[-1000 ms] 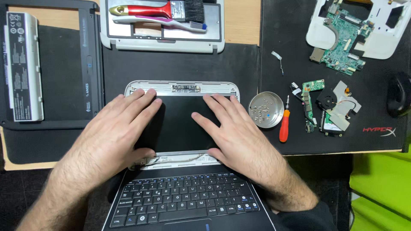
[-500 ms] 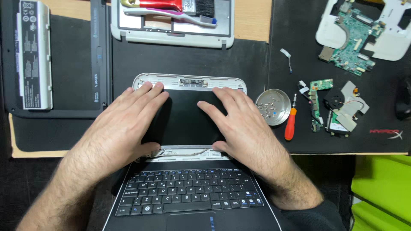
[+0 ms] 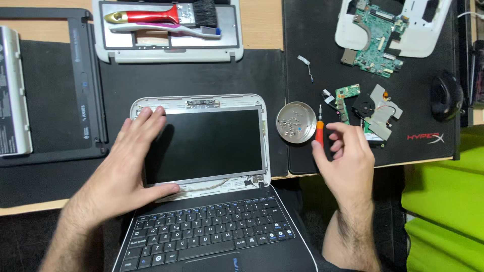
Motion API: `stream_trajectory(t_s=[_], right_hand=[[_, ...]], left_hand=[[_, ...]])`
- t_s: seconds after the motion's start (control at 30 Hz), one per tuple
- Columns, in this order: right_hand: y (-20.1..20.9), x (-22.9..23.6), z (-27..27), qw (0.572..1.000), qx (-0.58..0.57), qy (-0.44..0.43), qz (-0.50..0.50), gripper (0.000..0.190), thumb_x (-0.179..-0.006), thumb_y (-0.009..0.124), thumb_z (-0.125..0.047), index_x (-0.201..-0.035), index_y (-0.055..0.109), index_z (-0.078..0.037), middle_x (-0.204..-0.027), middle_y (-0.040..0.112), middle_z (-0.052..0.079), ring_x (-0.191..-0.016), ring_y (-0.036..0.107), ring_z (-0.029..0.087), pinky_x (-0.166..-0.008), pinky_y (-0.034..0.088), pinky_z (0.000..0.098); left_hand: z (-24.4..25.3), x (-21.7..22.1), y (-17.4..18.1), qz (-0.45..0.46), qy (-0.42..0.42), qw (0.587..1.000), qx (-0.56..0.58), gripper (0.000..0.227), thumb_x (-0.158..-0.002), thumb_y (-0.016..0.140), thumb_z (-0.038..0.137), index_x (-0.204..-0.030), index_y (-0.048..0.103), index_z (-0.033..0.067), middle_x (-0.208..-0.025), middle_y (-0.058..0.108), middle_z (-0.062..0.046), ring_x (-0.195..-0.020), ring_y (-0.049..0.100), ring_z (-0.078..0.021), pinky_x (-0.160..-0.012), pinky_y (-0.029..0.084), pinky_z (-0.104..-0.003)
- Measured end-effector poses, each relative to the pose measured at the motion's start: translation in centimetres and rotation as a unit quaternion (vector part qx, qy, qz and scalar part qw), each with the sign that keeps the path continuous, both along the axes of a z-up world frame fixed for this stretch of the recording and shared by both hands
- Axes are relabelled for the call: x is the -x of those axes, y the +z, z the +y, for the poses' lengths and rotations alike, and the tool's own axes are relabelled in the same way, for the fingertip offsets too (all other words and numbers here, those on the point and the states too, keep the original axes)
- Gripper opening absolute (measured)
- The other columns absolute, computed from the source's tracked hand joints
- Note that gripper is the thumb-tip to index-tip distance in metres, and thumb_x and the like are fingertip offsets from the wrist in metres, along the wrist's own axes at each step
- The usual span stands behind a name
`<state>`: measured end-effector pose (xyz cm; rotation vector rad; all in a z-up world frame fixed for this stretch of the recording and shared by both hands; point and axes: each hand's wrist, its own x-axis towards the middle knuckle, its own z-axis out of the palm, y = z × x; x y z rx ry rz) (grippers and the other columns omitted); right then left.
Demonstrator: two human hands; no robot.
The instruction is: The person assembles a laptop by placing a metal shield over the motherboard, connecting the keyboard ribbon cable, and securing the keyboard. They then attach the LCD screen, connect the display cable, and fasten the screen bezel with screws.
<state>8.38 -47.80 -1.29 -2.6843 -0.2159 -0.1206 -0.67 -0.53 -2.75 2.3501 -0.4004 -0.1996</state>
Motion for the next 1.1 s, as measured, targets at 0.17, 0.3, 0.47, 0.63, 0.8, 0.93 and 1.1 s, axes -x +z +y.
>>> stream_trajectory(t_s=[0.17, 0.3, 0.47, 0.63, 0.8, 0.93, 1.1], right_hand=[[-1.4, -0.3, -0.2, 0.997, 0.014, -0.037, 0.062, 0.041, -0.097, 0.095, -0.02, -0.132, 0.076, -0.013, -0.1, 0.078, 0.0, -0.078, 0.072, 0.017, -0.09, 0.063, 0.0387], [-2.7, -0.5, -1.0, 0.996, -0.069, -0.06, -0.024, 0.026, -0.1, 0.086, 0.001, -0.125, 0.079, -0.004, -0.095, 0.079, 0.008, -0.075, 0.072, 0.015, -0.075, 0.067, 0.0322], [-2.4, -1.0, -1.7, 0.966, -0.18, -0.032, -0.185, 0.011, -0.114, 0.076, 0.006, -0.124, 0.08, 0.009, -0.119, 0.069, 0.025, -0.102, 0.071, 0.032, -0.074, 0.066, 0.0404], [-6.1, -4.3, -0.2, 0.827, -0.526, -0.048, -0.19, 0.064, -0.111, 0.092, -0.062, -0.117, 0.073, -0.001, -0.119, 0.06, 0.011, -0.07, 0.068, 0.016, -0.053, 0.048, 0.0279], [-7.0, -4.7, 1.7, 0.877, -0.423, 0.037, -0.226, 0.06, -0.129, 0.064, -0.055, -0.12, 0.058, 0.004, -0.105, 0.071, 0.034, -0.083, 0.072, 0.037, -0.061, 0.065, 0.0394], [-7.0, -4.5, 1.9, 0.895, -0.382, 0.036, -0.229, 0.056, -0.13, 0.065, -0.046, -0.119, 0.063, 0.009, -0.104, 0.074, 0.03, -0.085, 0.076, 0.037, -0.061, 0.064, 0.037], [-7.2, -4.4, 1.9, 0.907, -0.384, 0.021, -0.174, 0.056, -0.128, 0.066, -0.048, -0.126, 0.065, 0.008, -0.108, 0.078, 0.03, -0.077, 0.078, 0.032, -0.07, 0.067, 0.0337]], left_hand=[[-1.3, 0.8, -1.7, -0.057, 0.092, 0.994, -0.007, 0.114, -0.1, 0.084, 0.054, -0.188, 0.037, -0.0022, -0.195, 0.047, -0.024, -0.184, 0.039, -0.0464, -0.152, 0.026, -0.069], [-1.4, 0.9, -2.5, -0.106, 0.096, 0.989, -0.04, 0.094, -0.11, 0.077, 0.049, -0.182, 0.046, -0.0027, -0.194, 0.05, -0.023, -0.182, 0.046, -0.0481, -0.151, 0.032, -0.071], [-1.5, 0.7, -2.4, -0.118, 0.102, 0.987, -0.032, 0.09, -0.116, 0.06, 0.06, -0.18, 0.05, -0.0035, -0.189, 0.057, -0.024, -0.178, 0.053, -0.0498, -0.148, 0.037, -0.072], [-1.7, 0.7, -2.1, -0.124, 0.104, 0.986, -0.031, 0.083, -0.116, 0.068, 0.05, -0.178, 0.051, -0.0037, -0.188, 0.058, -0.025, -0.177, 0.054, -0.0498, -0.149, 0.038, -0.071], [-1.7, 0.7, -2.0, -0.121, 0.112, 0.986, -0.03, 0.076, -0.121, 0.061, 0.048, -0.176, 0.054, -0.0039, -0.187, 0.06, -0.023, -0.177, 0.055, -0.049, -0.149, 0.038, -0.07], [-1.7, 0.8, -2.1, -0.132, 0.111, 0.985, -0.027, 0.077, -0.121, 0.063, 0.047, -0.178, 0.053, -0.0037, -0.187, 0.061, -0.024, -0.177, 0.056, -0.0502, -0.148, 0.04, -0.073], [-1.8, 0.8, -1.9, -0.127, 0.111, 0.986, -0.02, 0.083, -0.115, 0.071, 0.047, -0.177, 0.053, -0.0048, -0.186, 0.061, -0.025, -0.177, 0.055, -0.0483, -0.15, 0.038, -0.072]])
